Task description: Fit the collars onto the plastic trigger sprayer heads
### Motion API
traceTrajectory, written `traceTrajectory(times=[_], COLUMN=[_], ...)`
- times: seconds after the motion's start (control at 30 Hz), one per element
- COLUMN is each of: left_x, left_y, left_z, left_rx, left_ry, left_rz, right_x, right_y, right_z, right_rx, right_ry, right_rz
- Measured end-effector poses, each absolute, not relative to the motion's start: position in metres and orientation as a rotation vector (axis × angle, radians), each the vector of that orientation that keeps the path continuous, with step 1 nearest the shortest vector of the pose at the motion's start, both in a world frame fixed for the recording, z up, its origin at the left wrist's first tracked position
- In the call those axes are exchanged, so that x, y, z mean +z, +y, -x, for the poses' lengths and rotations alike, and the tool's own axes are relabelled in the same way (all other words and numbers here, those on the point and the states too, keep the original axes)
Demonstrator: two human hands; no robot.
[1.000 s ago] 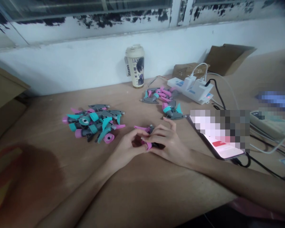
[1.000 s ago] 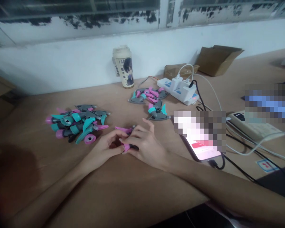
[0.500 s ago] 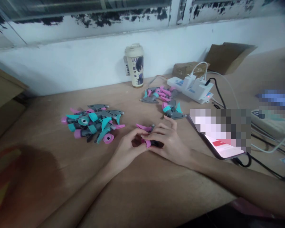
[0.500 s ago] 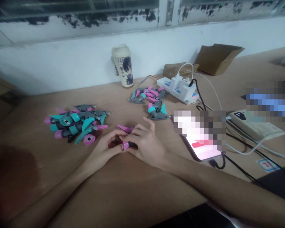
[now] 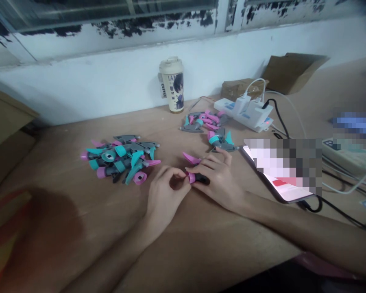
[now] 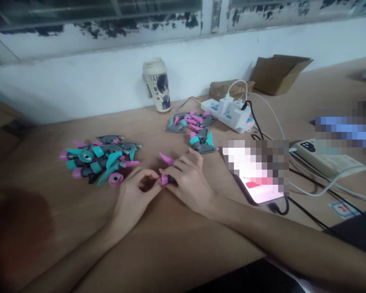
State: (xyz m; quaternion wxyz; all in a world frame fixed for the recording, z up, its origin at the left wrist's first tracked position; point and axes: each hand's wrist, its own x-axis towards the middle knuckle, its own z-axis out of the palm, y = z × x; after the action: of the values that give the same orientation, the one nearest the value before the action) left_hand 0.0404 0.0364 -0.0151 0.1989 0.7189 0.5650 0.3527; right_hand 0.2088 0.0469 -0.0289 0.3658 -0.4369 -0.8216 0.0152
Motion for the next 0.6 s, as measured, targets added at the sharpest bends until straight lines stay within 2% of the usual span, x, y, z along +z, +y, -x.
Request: traceTrajectory(times=[0.33,0.6], left_x=[-0.0136,-0.0144], left_y=[0.0296,0.0366], left_z=[-0.0439,-0.0360], left_rx=[0.926,1.219], left_ry=[1.658,1.613], left_rz=[-2.233,-2.007], right_x=[-0.0285,-0.0235], right_y=[0.0450,0.0494], right_z=[-0.2058,-0.2129], right_rx=[0.028,0.087], right_ry=[-2.133,-2.048], right_rz=[1.161,1.203])
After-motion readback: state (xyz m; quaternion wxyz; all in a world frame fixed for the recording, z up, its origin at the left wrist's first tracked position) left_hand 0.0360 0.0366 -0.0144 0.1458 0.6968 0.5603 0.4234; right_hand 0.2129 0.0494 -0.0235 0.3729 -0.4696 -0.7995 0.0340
